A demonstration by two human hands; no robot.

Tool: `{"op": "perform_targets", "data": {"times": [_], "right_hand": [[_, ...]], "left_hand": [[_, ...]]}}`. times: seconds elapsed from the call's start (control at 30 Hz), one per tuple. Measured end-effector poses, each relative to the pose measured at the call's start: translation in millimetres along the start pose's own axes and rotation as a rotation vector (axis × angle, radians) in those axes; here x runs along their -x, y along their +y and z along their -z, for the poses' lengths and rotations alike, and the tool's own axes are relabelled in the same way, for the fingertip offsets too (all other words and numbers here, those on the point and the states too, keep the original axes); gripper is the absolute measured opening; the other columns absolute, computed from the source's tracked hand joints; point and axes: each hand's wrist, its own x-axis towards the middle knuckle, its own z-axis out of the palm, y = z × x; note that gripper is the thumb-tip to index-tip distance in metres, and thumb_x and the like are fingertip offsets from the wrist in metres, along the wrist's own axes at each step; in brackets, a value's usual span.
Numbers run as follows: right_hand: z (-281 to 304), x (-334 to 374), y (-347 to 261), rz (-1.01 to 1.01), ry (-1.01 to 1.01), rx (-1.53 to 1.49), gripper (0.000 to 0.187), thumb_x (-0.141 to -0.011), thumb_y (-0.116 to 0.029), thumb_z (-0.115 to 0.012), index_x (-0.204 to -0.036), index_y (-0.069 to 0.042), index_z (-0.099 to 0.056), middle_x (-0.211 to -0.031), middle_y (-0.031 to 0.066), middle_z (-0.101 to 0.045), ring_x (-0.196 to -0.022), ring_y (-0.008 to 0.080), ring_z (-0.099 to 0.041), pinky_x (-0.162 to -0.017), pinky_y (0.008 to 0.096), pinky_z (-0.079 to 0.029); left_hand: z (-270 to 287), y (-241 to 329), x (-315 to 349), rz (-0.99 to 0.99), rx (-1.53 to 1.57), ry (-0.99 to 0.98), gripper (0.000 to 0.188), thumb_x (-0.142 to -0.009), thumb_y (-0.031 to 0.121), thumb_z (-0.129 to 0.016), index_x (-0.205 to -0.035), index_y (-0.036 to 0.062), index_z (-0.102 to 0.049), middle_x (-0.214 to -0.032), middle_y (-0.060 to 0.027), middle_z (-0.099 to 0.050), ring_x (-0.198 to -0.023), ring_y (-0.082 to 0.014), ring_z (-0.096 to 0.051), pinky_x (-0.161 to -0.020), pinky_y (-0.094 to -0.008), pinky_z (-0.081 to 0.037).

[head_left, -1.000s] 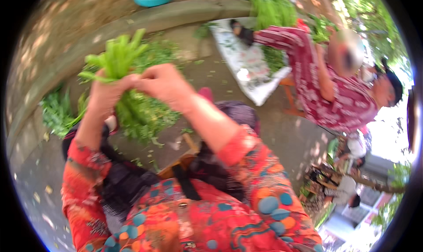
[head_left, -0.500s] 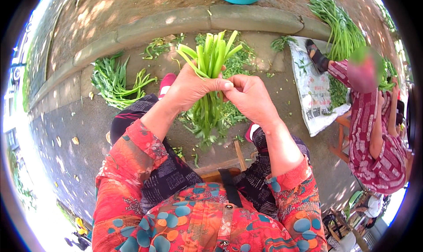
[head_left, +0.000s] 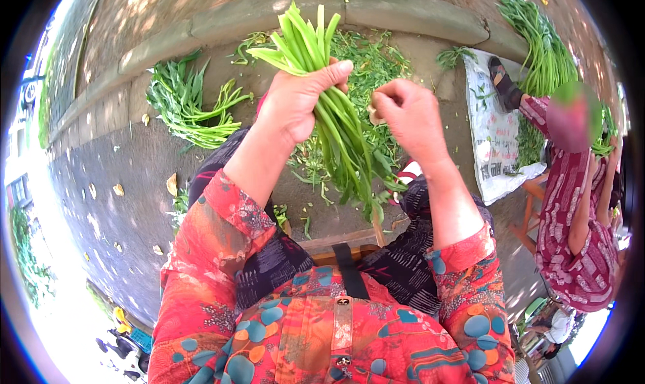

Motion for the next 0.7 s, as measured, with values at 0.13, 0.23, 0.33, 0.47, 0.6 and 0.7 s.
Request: {"op": "perform_targets", "data": {"times": [0.13, 0.23, 0.33, 0.47, 0.6, 0.7], "right_hand": [[21, -8, -1, 0.144, 0.173, 0.212, 0.028, -0.074, 0.0, -0.055, -0.099, -0.006, -0.066, -0.097, 0.0132, -0.063, -0.091, 0.0233, -0.06, -0.081, 0.0321, -0.047], [23, -13, -3, 0.275, 0.195, 0.246, 0.048, -0.077, -0.006, -0.06, -0.124, -0.006, -0.053, -0.118, 0.016, -0.055, -0.112, 0.0276, -0.051, -0.097, 0.0341, -0.039], [-3, -3, -25, -0.072, -0.187, -0.322, 0.068, -0.076, -0.02, -0.072, -0.134, -0.001, -0.04, -0.12, 0.0167, -0.054, -0.112, 0.026, -0.052, -0.098, 0.0341, -0.039], [-36, 8, -20, 0.104, -0.34, -0.34, 0.095, -0.065, -0.023, -0.084, -0.139, 0.0, -0.029, -0.118, 0.0173, -0.056, -0.111, 0.0238, -0.054, -0.096, 0.0344, -0.042], [-40, 8, -11, -0.021, -0.263, -0.336, 0.064, -0.073, -0.011, -0.073, -0.128, 0.0, -0.042, -0.11, 0.0122, -0.059, -0.104, 0.0188, -0.057, -0.089, 0.0319, -0.045], [-29, 5, -15, -0.091, -0.312, -0.434, 0.049, -0.075, -0.006, -0.066, -0.121, 0.001, -0.047, -0.104, 0.0078, -0.06, -0.096, 0.0142, -0.057, -0.084, 0.0287, -0.045]], "left_hand": [[9, 18, -11, -0.034, 0.066, -0.033, 0.017, -0.082, 0.015, -0.071, -0.089, 0.0051, -0.06, -0.071, -0.0036, -0.059, -0.061, -0.0147, -0.058, -0.058, -0.0298, -0.05], [5, 18, -12, -0.055, 0.08, 0.023, 0.019, -0.08, 0.015, -0.073, -0.09, 0.0053, -0.061, -0.071, -0.0027, -0.059, -0.063, -0.0138, -0.058, -0.057, -0.0283, -0.049], [-1, 14, -12, -0.055, 0.131, 0.023, 0.023, -0.077, 0.013, -0.076, -0.093, 0.0046, -0.061, -0.075, -0.001, -0.059, -0.066, -0.0127, -0.057, -0.06, -0.0268, -0.048], [-17, 7, -9, -0.094, 0.214, 0.108, 0.026, -0.075, 0.01, -0.077, -0.094, 0.0041, -0.061, -0.081, 0.0, -0.059, -0.073, -0.0119, -0.056, -0.067, -0.0267, -0.047], [-23, 11, -3, -0.055, 0.136, -0.008, 0.034, -0.076, 0.007, -0.075, -0.104, 0.0038, -0.057, -0.089, -0.0037, -0.06, -0.083, -0.0159, -0.058, -0.076, -0.0308, -0.047], [-19, 17, -4, -0.053, 0.076, -0.167, 0.039, -0.077, 0.006, -0.073, -0.11, 0.0032, -0.054, -0.095, -0.007, -0.061, -0.089, -0.0187, -0.059, -0.081, -0.0328, -0.048]]}}
